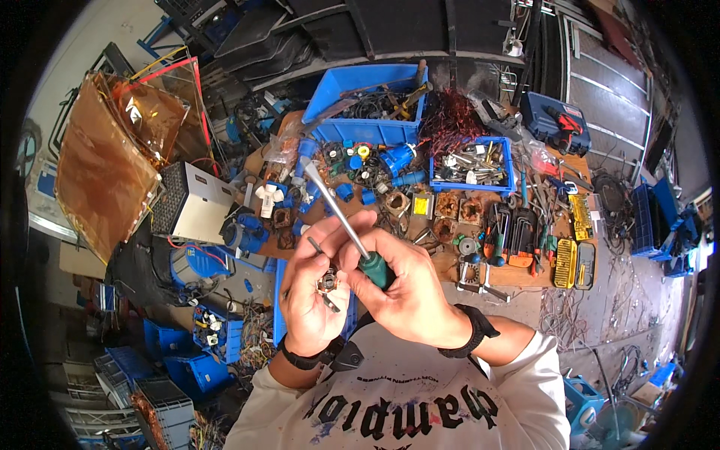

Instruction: The person inspects a blue plastic electrical connector and a black component with internal wiring. They then pick up a small cylindrical electrical part and use a screwdriver to manipulate its internal components on a cluttered workbench.

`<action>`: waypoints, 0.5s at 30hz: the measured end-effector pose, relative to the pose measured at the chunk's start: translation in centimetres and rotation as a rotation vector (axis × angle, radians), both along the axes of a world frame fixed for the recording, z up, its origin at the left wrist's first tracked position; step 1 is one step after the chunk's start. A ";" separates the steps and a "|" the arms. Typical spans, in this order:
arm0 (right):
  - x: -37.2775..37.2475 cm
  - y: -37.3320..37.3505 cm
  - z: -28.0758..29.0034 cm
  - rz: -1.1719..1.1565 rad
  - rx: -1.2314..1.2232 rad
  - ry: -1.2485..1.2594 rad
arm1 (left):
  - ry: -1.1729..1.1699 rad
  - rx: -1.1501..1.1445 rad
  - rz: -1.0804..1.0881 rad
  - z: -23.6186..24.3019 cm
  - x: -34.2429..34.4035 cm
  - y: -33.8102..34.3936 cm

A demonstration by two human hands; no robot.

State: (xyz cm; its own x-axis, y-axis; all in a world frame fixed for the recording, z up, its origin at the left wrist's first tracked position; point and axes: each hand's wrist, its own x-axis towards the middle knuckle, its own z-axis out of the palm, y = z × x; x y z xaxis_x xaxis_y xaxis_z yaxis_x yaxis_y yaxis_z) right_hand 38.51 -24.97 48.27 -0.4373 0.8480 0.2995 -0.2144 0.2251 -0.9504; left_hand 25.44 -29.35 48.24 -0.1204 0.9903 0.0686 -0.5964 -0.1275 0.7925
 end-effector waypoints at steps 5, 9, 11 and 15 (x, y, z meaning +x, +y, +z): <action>0.4 0.3 0.3 0.065 0.031 0.012 | 0.094 0.083 -0.036 0.3 0.0 0.0; 0.1 0.1 0.9 0.053 -0.099 0.100 | 0.008 0.111 -0.063 -0.1 -0.1 0.0; 0.2 -0.2 0.8 0.055 -0.131 0.083 | -0.041 0.112 -0.072 -0.6 -0.3 0.0; -0.3 -0.5 -0.4 0.015 -0.147 0.151 | -0.164 0.103 -0.091 -0.7 -0.1 0.3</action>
